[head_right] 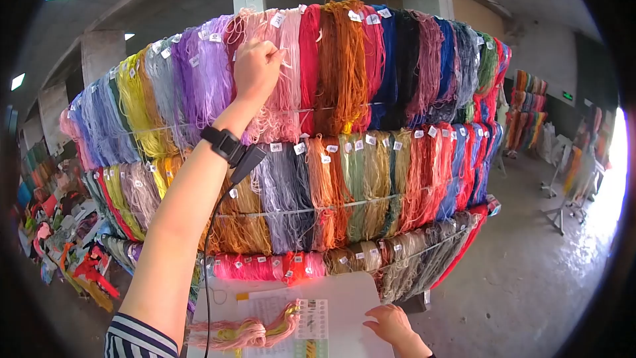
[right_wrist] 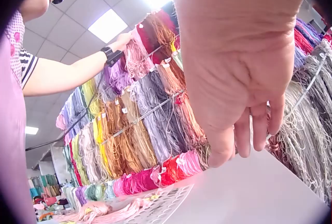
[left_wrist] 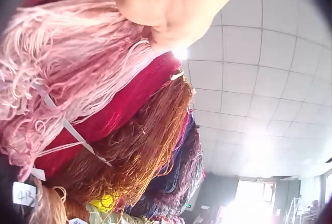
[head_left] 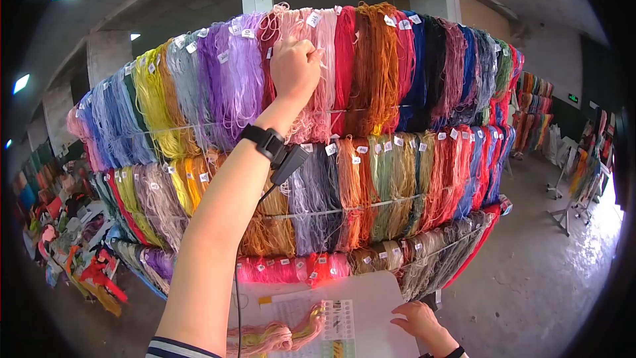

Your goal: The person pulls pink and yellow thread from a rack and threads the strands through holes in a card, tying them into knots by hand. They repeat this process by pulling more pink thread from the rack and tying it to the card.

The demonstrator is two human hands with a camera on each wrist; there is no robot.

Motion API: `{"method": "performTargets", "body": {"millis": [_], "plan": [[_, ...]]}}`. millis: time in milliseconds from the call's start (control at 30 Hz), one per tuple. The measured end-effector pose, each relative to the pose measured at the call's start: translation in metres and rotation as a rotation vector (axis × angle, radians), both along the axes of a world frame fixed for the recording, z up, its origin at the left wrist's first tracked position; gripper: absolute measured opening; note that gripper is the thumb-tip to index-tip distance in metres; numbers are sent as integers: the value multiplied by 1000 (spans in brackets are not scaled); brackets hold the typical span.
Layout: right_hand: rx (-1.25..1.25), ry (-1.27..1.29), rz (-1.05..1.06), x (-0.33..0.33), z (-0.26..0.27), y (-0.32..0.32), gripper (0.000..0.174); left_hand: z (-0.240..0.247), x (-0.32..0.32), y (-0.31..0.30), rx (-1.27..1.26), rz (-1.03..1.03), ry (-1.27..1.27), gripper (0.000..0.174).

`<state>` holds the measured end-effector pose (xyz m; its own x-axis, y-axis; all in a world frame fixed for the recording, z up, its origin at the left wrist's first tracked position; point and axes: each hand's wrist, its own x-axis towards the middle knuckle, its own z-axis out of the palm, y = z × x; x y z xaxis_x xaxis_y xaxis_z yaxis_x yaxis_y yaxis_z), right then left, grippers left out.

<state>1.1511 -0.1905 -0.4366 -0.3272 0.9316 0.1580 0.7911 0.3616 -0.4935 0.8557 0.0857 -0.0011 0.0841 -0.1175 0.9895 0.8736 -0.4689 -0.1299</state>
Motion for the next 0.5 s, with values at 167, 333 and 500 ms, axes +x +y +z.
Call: {"method": "performTargets", "body": {"millis": [167,333,500], "plan": [[62,20,39,-19,54,26,29,-10,-3,-28,-685,-871,-88,12],[218,539,-22,-47,150,63,19,-92,15,-94,-844,-815,311,14],[150,1242,193,-95,287,127,41,-152,14,-108,-585,-717,476,11]]}}
